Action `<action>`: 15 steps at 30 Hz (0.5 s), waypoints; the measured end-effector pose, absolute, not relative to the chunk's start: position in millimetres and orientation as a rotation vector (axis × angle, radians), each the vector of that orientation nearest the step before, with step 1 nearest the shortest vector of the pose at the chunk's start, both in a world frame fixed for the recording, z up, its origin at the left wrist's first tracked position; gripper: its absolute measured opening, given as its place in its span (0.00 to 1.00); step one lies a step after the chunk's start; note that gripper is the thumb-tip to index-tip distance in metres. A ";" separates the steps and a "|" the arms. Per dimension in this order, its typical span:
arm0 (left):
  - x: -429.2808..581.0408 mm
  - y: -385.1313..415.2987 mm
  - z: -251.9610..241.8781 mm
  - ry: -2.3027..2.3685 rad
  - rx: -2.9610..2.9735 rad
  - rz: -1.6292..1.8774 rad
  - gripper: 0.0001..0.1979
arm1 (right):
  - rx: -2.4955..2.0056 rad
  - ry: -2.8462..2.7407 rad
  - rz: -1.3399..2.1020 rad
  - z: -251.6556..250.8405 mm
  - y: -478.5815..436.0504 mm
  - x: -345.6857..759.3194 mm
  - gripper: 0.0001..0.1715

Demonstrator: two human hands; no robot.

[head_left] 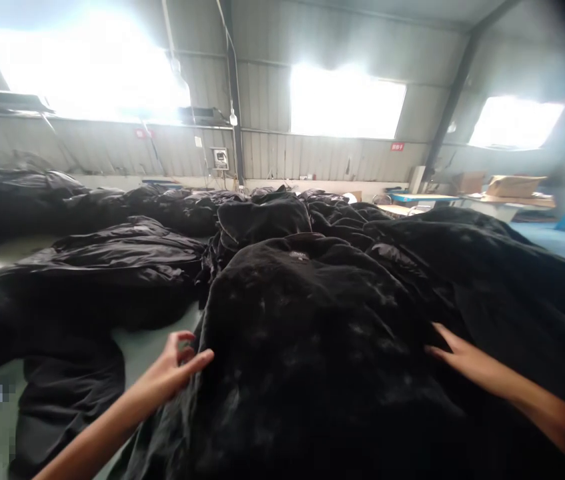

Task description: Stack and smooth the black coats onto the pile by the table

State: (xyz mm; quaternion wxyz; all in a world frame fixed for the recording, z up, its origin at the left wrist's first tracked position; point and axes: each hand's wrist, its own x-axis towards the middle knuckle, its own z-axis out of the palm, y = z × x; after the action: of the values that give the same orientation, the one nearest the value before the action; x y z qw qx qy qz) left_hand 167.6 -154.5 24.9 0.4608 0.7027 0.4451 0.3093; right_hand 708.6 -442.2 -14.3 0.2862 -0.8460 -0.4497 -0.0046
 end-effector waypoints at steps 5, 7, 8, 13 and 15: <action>220.0 -103.3 112.2 0.941 2.318 1.158 0.23 | -2.063 -1.347 -0.331 68.6 -348.6 665.1 0.39; 276.1 -88.1 140.8 0.733 2.661 1.046 0.14 | -1.947 -1.596 -0.401 101.8 -289.3 645.1 0.34; 308.9 -78.7 149.1 0.604 2.777 0.978 0.10 | -1.935 -1.662 -0.395 113.3 -257.3 637.4 0.33; 452.3 -17.8 140.2 0.542 2.992 0.512 0.23 | -2.072 -1.881 -0.177 117.3 -121.0 634.2 0.31; 478.6 4.0 120.7 0.594 3.002 0.425 0.29 | -2.111 -1.886 -0.150 99.7 -91.1 644.9 0.31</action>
State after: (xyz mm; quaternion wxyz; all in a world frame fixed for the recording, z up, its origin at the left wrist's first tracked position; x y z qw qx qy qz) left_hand 478.6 4.0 120.7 0.0260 0.9713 0.1923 0.1374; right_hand 644.9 -91.1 99.7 0.1528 -0.7360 -0.6575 -0.0524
